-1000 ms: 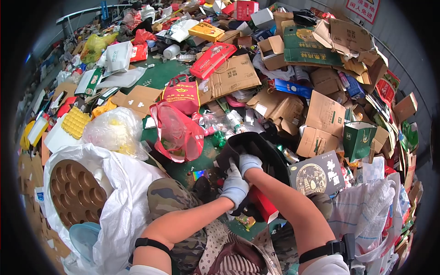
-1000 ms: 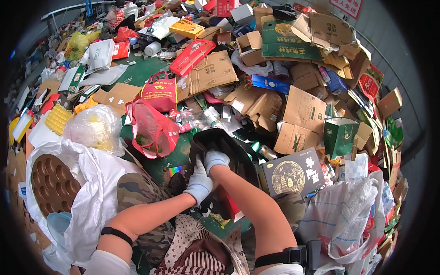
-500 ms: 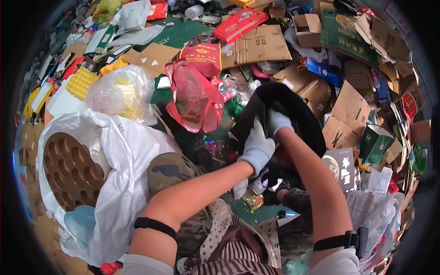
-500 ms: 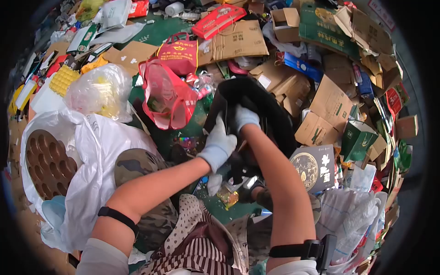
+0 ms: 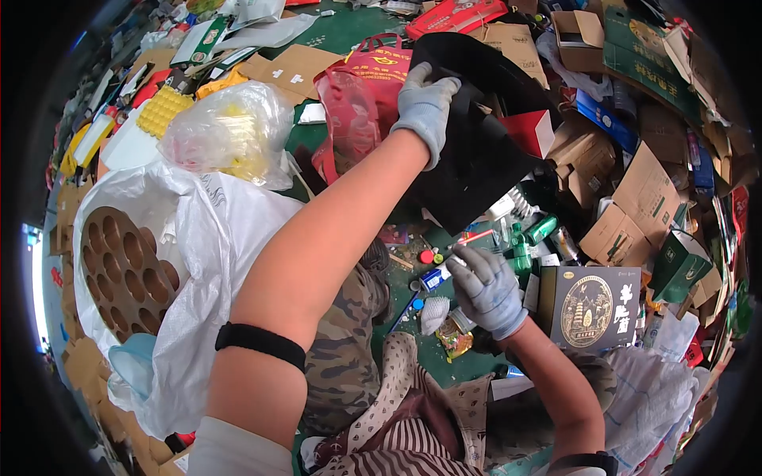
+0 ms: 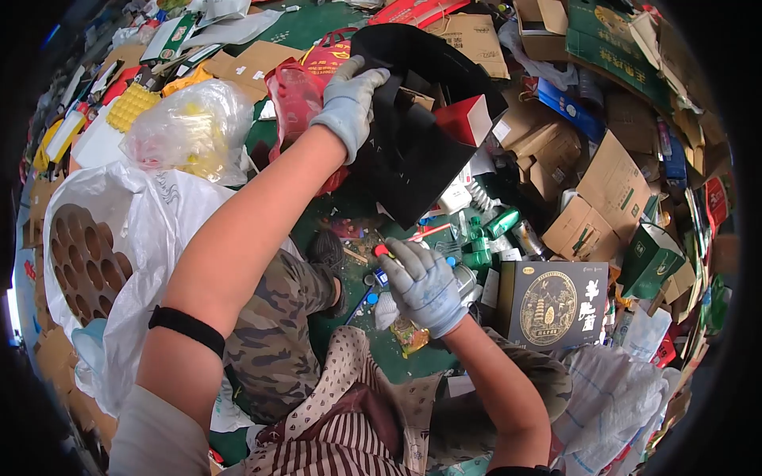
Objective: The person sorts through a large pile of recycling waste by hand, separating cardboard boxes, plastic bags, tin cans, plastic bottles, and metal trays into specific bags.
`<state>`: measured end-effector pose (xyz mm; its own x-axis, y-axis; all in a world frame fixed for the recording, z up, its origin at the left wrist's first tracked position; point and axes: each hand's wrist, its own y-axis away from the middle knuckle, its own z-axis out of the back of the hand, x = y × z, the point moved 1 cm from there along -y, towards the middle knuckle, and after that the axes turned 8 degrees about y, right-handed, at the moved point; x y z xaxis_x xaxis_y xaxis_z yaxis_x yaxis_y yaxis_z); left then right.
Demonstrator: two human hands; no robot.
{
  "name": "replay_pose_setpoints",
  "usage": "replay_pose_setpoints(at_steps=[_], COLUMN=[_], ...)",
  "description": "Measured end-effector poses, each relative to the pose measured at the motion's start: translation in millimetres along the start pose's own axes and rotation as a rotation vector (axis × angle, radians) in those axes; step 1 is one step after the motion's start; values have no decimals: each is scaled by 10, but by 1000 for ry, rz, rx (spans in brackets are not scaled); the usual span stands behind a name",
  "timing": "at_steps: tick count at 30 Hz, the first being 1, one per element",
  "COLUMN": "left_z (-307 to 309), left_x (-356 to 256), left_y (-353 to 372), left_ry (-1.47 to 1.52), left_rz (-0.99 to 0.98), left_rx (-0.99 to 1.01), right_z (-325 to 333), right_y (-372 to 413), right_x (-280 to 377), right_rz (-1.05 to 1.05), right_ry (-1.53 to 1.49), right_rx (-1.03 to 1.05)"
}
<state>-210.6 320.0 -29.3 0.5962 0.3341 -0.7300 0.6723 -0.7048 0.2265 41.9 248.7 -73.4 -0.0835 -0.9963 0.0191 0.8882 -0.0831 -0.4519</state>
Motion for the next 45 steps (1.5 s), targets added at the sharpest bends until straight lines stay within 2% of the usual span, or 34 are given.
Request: replay_pose_setpoints(at_steps=[1,2,4,5,6,9,10,11,12,14,16,17,18,20,23,26,27,35,38,40,42,43,45], left_z=[55,97,409,698,1002,2222,2936,3471,3957,3394,3497,3563,3621,3738,3753,4307,4550,3829,3733,3794,3859,3833,3776], left_x=[-19,-147,-366,-366,-333,337,905,1358,1811,1637,1984,2096,2122,2064,1964,2512,2701,1961,1843,1920,1973,2030,2070], left_y=[18,71,72,32,66,267,298,499,663,1182,1361,1378,1350,1250,1093,878,721,621,632,581,525,518,562], left_ry=[-88,9,-144,-260,-357,-378,-716,-1114,-1138,-1344,-1551,-1654,-1601,-1497,-1580,-1576,-1169,-869,-1072,-1223,-1206,-1283,-1332], left_rz=[-33,141,308,311,255,100,76,165,607,706,548,459,466,464,571,579,880,763,663,628,739,702,425], left_rx=[90,215,278,307,248,-367,-577,-643,-639,-531,-531,-528,-533,-555,-527,-739,-826,-843,-809,-878,-890,-915,-912], right_z=[-287,-572,-934,-1078,-1192,-1355,-1388,-1451,-1490,-1576,-1695,-1772,-1846,-1814,-1680,-1570,-1536,-1273,-1178,-1126,-1105,-1091,-1100], right_y=[153,282,312,282,229,21,-42,-28,7,183,552,797,1040,1384,1566,1616,1626,1688,1667,1614,1627,1663,1684], right_x=[52,59,-43,-179,-336,-725,-822,-850,-816,-592,-204,28,261,618,816,816,801,767,729,711,693,664,694], right_rz=[-65,-108,-221,-325,-436,-660,-717,-753,-742,-834,-837,-906,-977,-1087,-1171,-1179,-1179,-1226,-1261,-1278,-1301,-1301,-1305], right_ry=[-46,-107,-152,-144,-137,-172,-200,-240,-221,-387,-376,-474,-569,-678,-730,-725,-723,-709,-713,-717,-721,-729,-741], right_rx=[161,324,399,419,447,345,338,301,280,315,346,323,294,372,508,575,591,715,753,777,795,805,823])
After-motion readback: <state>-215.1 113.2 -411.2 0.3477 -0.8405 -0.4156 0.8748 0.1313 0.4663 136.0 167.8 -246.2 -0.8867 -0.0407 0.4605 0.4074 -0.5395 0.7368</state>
